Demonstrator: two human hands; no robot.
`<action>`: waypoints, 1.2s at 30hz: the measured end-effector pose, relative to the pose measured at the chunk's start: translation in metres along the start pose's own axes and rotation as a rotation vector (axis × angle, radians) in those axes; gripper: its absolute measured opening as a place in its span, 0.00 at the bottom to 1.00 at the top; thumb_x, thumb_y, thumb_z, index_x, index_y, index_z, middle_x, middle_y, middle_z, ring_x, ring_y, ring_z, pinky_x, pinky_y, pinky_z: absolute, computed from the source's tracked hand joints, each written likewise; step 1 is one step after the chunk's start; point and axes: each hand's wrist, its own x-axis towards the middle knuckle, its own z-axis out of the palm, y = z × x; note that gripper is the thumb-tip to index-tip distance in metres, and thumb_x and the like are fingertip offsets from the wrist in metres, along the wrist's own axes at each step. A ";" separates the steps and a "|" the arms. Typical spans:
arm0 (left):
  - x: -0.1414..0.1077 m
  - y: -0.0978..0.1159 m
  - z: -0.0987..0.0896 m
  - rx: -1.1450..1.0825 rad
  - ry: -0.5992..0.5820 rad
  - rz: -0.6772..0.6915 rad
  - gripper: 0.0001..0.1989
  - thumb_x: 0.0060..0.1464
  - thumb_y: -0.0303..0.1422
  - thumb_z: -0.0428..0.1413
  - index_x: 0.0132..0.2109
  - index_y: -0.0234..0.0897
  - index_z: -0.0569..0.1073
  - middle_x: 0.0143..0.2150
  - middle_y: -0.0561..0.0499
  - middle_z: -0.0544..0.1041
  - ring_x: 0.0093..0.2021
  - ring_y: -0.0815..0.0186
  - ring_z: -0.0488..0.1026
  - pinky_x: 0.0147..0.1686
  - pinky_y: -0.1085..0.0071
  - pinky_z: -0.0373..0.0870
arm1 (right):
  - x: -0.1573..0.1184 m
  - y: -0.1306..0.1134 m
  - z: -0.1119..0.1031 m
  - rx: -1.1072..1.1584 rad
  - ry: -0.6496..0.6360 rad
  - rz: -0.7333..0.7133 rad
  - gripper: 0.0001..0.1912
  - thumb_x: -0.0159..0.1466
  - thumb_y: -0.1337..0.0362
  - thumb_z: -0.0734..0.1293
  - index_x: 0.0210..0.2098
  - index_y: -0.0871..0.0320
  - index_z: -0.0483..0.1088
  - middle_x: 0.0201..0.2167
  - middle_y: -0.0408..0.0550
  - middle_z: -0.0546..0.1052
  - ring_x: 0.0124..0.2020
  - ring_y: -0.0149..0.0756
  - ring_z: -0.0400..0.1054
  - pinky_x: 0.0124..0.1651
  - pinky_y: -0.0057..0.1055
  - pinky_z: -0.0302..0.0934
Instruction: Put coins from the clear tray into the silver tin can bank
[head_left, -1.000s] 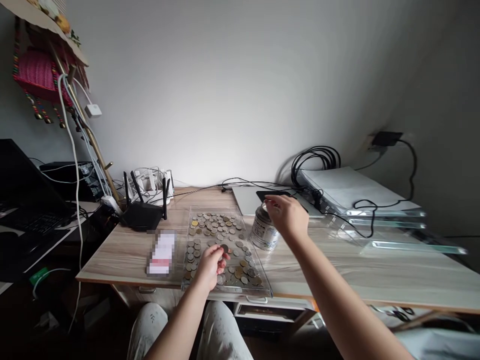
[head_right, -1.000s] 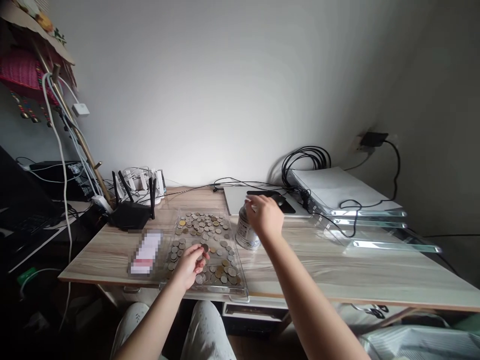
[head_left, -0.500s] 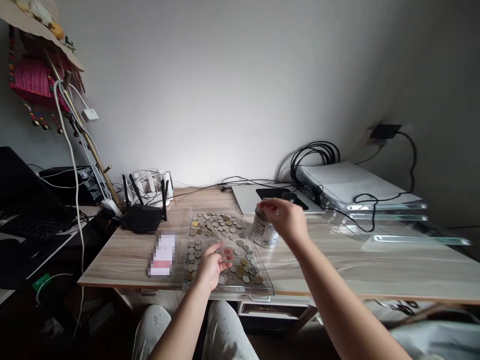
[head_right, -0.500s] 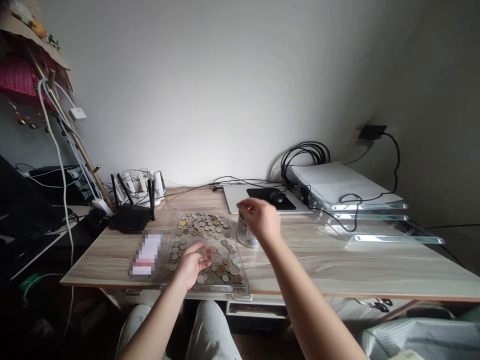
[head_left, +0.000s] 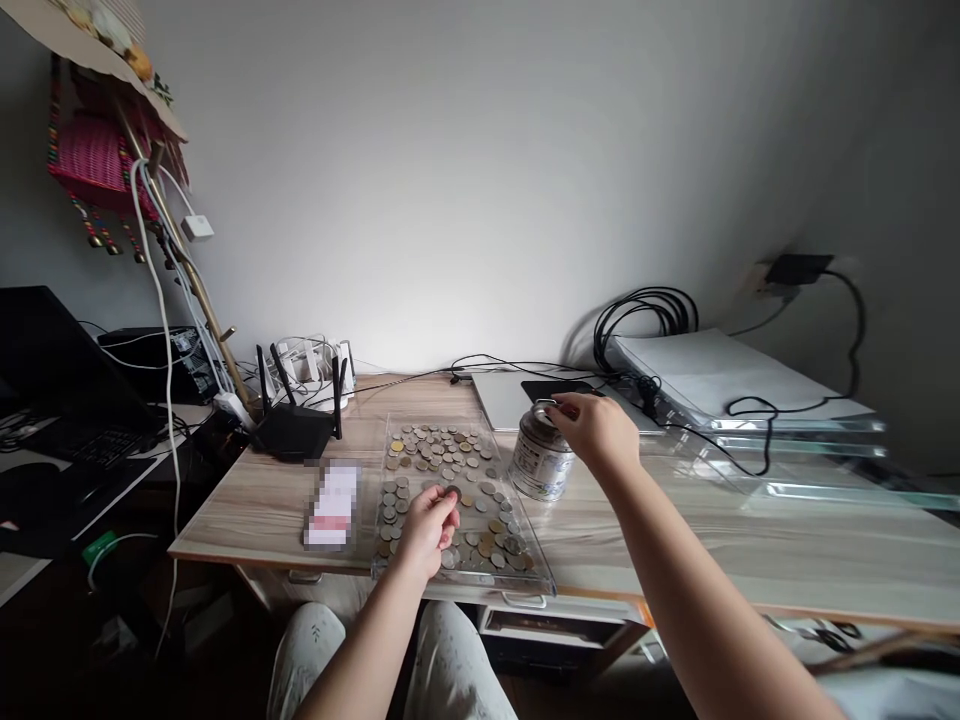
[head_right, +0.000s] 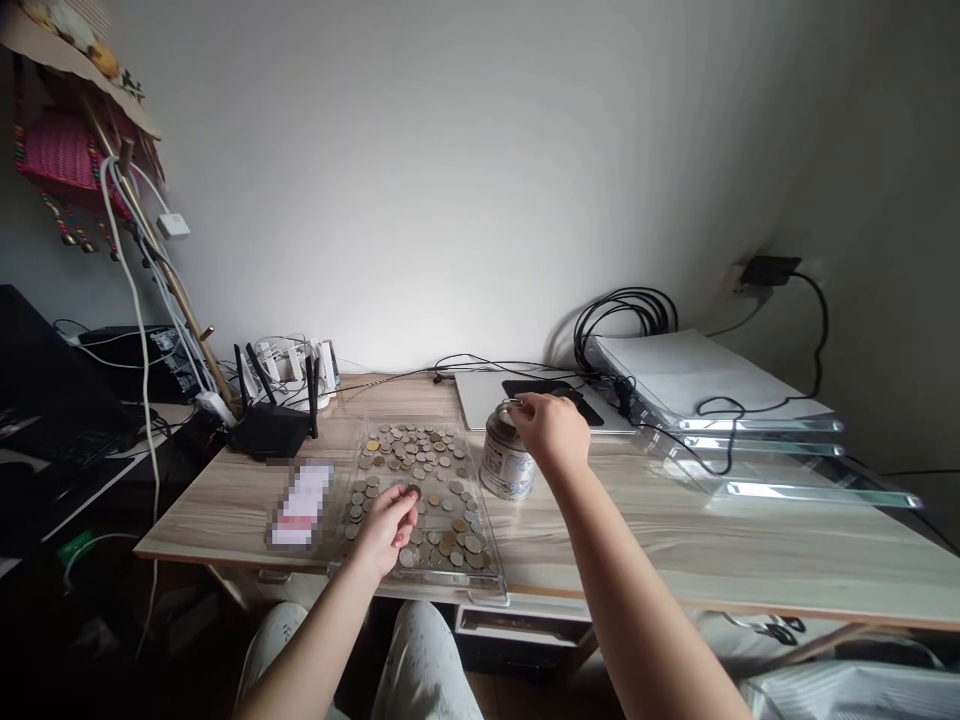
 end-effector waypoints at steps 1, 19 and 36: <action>0.000 0.000 0.000 -0.014 -0.002 -0.008 0.17 0.38 0.41 0.60 0.28 0.35 0.62 0.16 0.60 0.64 0.10 0.83 0.48 0.11 0.81 0.37 | -0.009 -0.006 0.002 0.066 0.084 -0.055 0.14 0.55 0.60 0.61 0.35 0.57 0.75 0.32 0.50 0.76 0.36 0.41 0.66 0.32 0.31 0.57; -0.004 0.005 0.005 -0.220 0.106 -0.122 0.23 0.45 0.17 0.46 0.50 0.28 0.60 0.35 0.41 0.76 0.34 0.64 0.76 0.29 0.73 0.69 | -0.024 -0.011 0.013 0.201 0.082 0.050 0.12 0.55 0.57 0.61 0.34 0.55 0.71 0.29 0.47 0.75 0.32 0.37 0.67 0.30 0.29 0.55; 0.019 0.030 0.012 -0.300 0.145 -0.073 0.01 0.50 0.22 0.54 0.33 0.29 0.69 0.37 0.37 0.77 0.37 0.62 0.76 0.28 0.77 0.72 | -0.011 -0.048 0.019 0.269 -0.075 -0.507 0.15 0.61 0.58 0.56 0.34 0.55 0.72 0.30 0.48 0.75 0.29 0.32 0.67 0.30 0.26 0.56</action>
